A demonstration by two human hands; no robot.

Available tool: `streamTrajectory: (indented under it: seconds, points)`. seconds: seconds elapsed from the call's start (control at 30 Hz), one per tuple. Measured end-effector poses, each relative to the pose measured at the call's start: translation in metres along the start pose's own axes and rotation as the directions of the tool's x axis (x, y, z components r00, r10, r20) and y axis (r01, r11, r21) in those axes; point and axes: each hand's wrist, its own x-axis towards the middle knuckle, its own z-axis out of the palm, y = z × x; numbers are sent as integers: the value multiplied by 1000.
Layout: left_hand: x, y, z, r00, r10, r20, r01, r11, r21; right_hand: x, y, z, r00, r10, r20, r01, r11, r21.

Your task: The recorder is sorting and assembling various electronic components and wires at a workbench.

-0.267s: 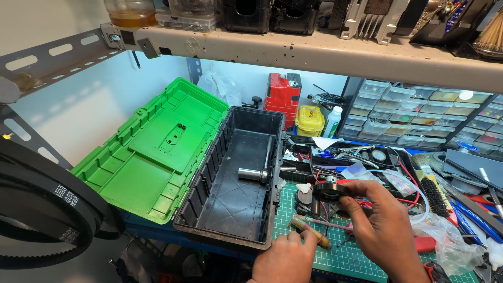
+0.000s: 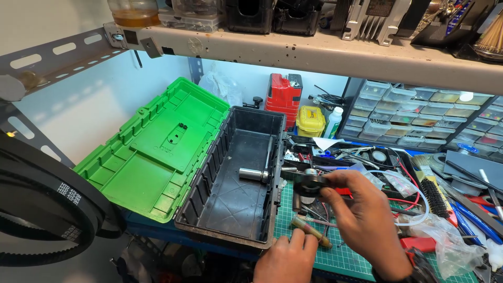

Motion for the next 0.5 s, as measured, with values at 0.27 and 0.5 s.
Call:
streamTrajectory:
  seconds: [0.27,0.5]
  points:
    - [-17,-18,60,964,156,-217,-136,985,101,44,-39,51,944,-166,286,155,986,60]
    - [-28,-35,127,834,175,-523,-65,973,223,56,-69,99,724,-15,690,190,965,-179]
